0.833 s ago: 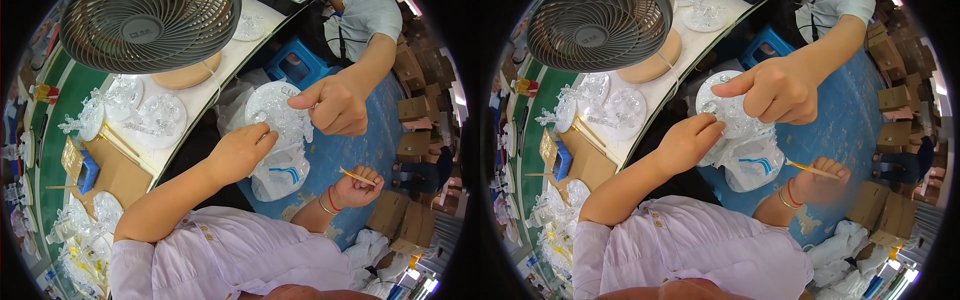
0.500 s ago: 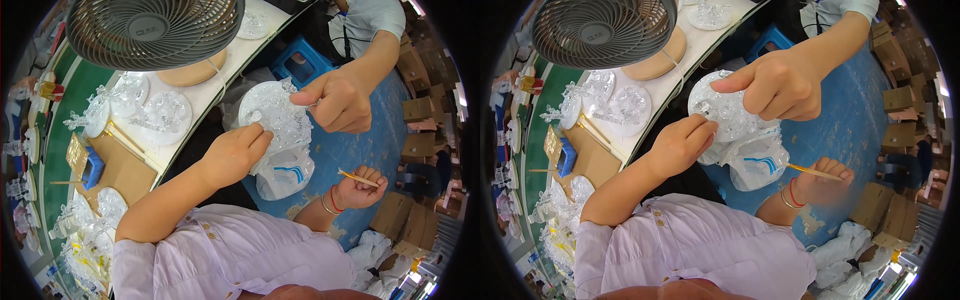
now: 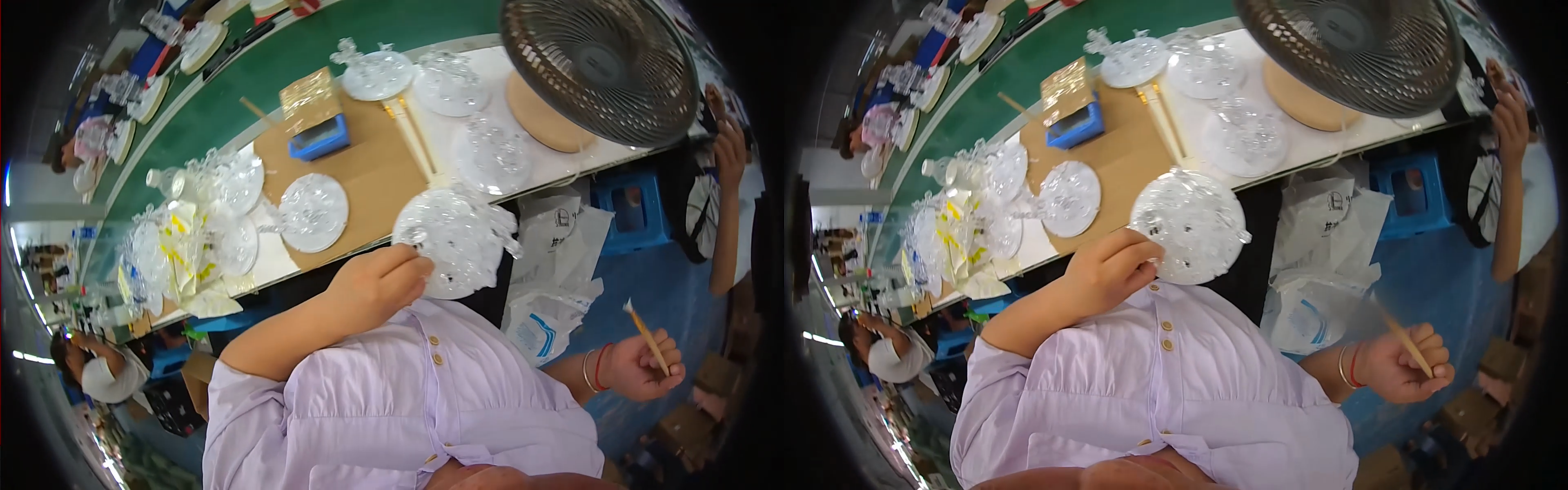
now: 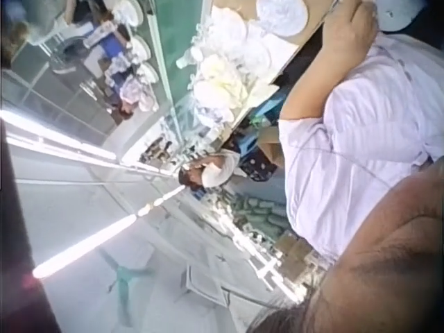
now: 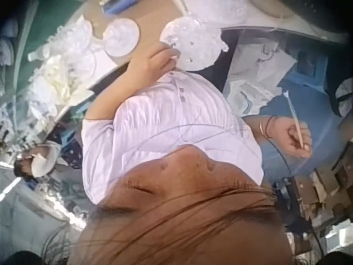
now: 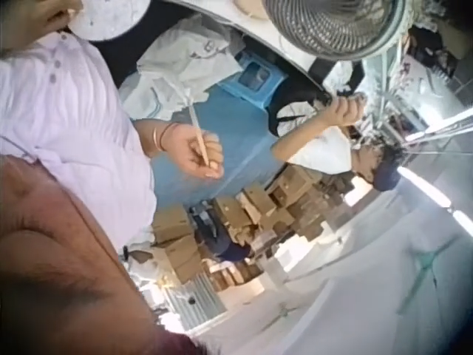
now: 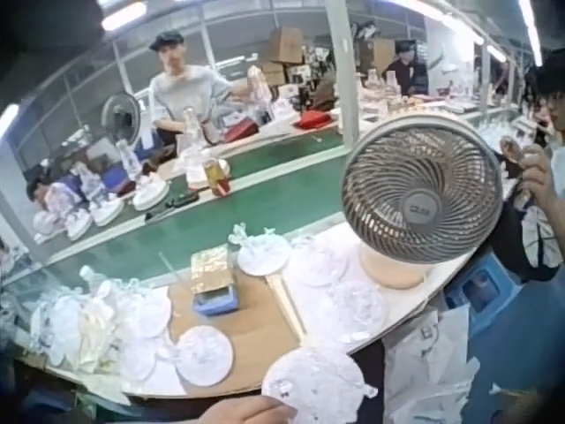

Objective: Applying glue to plastic decorative components using a brush and assembling them on a base plate.

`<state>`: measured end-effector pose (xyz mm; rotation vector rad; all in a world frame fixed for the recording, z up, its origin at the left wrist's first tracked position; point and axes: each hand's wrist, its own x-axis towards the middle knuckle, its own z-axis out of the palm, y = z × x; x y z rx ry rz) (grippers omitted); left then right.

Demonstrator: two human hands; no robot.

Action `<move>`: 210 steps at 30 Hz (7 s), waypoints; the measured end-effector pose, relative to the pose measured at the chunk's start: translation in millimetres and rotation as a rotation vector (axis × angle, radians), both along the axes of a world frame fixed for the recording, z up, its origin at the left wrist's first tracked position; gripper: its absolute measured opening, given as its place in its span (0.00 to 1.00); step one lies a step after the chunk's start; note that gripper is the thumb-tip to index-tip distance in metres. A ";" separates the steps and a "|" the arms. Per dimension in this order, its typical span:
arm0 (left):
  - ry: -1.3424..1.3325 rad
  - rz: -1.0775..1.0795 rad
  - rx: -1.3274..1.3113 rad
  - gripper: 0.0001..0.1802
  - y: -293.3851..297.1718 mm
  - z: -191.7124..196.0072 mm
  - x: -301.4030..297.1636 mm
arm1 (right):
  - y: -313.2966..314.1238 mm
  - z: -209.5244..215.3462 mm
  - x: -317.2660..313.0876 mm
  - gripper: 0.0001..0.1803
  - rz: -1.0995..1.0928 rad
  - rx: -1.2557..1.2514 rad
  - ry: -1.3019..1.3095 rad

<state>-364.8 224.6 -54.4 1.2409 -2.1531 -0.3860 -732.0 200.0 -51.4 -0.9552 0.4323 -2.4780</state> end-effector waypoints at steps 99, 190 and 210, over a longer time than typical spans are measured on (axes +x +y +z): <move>0.122 0.106 0.066 0.24 -13.6 -93.8 76.9 | -86.0 3.0 260.8 0.07 0.392 -0.233 1.708; 0.107 0.106 -0.036 0.22 -17.6 -93.7 77.7 | -109.3 12.2 293.9 0.04 0.206 -0.006 1.865; 0.143 0.191 -0.029 0.16 -15.7 -95.4 65.5 | -83.4 25.4 235.4 0.08 0.236 0.138 1.387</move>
